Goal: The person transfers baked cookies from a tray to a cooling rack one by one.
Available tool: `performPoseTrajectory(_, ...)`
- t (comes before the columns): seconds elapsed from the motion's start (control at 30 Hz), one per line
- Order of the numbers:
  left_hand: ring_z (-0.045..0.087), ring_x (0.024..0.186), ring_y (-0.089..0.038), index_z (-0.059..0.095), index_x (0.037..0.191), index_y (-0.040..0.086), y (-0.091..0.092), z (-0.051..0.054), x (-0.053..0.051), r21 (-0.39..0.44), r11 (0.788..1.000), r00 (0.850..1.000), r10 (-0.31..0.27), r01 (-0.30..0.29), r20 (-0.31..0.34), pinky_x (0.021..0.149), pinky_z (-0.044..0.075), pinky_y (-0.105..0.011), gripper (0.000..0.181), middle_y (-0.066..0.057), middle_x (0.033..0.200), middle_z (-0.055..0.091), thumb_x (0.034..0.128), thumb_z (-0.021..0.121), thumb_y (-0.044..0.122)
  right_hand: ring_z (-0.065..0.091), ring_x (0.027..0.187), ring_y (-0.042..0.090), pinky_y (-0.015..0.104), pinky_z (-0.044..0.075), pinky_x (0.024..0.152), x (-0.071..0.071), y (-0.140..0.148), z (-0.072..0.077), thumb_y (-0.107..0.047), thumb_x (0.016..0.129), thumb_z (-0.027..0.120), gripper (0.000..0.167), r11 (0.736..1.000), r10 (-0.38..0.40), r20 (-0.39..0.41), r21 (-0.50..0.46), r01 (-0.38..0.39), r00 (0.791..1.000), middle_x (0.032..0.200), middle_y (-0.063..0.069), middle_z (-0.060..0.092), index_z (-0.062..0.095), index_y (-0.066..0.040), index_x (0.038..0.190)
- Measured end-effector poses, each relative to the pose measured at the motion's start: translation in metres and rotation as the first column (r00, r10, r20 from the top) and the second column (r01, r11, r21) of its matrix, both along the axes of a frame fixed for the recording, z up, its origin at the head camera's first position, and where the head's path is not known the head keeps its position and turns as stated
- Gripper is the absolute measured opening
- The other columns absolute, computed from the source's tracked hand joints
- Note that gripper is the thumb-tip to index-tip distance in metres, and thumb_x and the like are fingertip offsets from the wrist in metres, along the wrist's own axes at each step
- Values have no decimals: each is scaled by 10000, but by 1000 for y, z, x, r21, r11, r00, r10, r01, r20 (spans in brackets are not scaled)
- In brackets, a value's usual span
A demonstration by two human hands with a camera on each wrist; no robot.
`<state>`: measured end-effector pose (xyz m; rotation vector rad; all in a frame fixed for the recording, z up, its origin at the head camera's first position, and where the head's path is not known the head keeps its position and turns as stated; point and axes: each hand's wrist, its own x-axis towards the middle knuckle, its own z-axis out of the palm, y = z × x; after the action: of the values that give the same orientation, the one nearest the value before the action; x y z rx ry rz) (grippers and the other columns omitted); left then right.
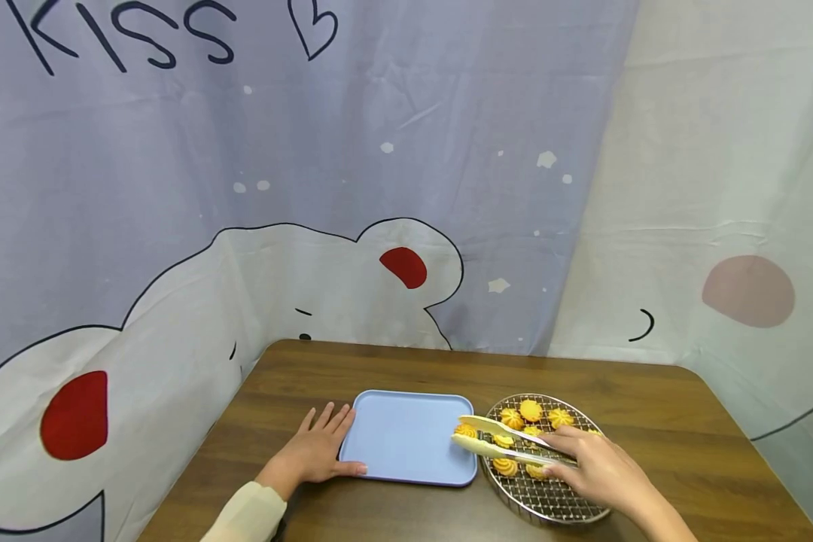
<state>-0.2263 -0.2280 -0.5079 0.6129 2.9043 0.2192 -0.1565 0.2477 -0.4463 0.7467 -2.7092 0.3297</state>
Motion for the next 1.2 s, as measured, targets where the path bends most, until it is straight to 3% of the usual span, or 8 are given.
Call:
performPoseTrajectory(0.33, 149, 1541, -403, 262, 1607, 61, -5, -12, -3, 18, 1000, 999, -25, 26, -44, 1208, 67, -627, 1161, -134, 1662, 262, 804, 466, 874, 628, 842, 35, 300, 513, 640, 19, 25, 0, -392, 810, 837, 419, 995, -91, 33, -26, 92, 995, 1042, -139, 677, 771, -200, 1176)
performPoseTrajectory(0.57, 171, 1528, -431, 277, 1595, 34, -6, -11, -2, 33, 999, 998, -40, 42, -53, 1199, 73, -642, 1150, -173, 1646, 283, 819, 464, 863, 691, 954, 136, 388, 573, 761, 37, 42, 1, -440, 809, 828, 455, 986, -164, 46, -12, 164, 985, 1099, -107, 690, 767, -190, 1185)
performPoseTrajectory(0.7, 181, 1531, -412, 282, 1600, 59, -6, -16, -5, 15, 999, 997, -34, 36, -71, 1200, 95, -637, 1141, -146, 1652, 284, 815, 464, 867, 606, 837, 0, 314, 530, 657, 44, 59, -3, -429, 821, 819, 451, 994, -110, 61, -17, 111, 992, 1027, -127, 663, 762, -147, 1168)
performPoseTrajectory(0.77, 184, 1534, -401, 285, 1602, 73, -5, -14, -4, 3, 1000, 998, -25, 25, -66, 1202, 108, -630, 1133, -130, 1655, 283, 814, 470, 865, 513, 779, -63, 276, 473, 595, 48, 68, -5, -408, 840, 808, 444, 997, -67, 83, -29, 70, 994, 993, -126, 642, 753, -112, 1166)
performPoseTrajectory(0.87, 187, 1536, -389, 287, 1605, 86, -2, -9, -2, -12, 1000, 999, -13, 12, -53, 1206, 122, -618, 1121, -115, 1658, 281, 815, 478, 859, 449, 741, -84, 247, 401, 560, 55, 80, -7, -401, 879, 776, 448, 997, -66, 158, -36, 72, 985, 962, -162, 596, 733, -86, 1195)
performPoseTrajectory(1.0, 193, 1534, -391, 289, 1604, 86, -1, -5, 0, -16, 1000, 999, -7, 6, -45, 1208, 132, -612, 1117, -114, 1658, 282, 817, 480, 856, 397, 704, -71, 241, 324, 564, 64, 92, -5, -454, 933, 703, 477, 989, -137, 312, -16, 149, 940, 933, -232, 503, 696, -122, 1276)
performPoseTrajectory(1.2, 195, 1532, -396, 289, 1604, 85, -1, -4, 0, -10, 1000, 999, -7, 6, -40, 1206, 132, -616, 1117, -116, 1658, 281, 817, 484, 854, 379, 666, -91, 237, 307, 539, 76, 113, -13, -386, 959, 688, 430, 987, -146, 308, -14, 158, 940, 863, -285, 445, 699, -77, 1258)
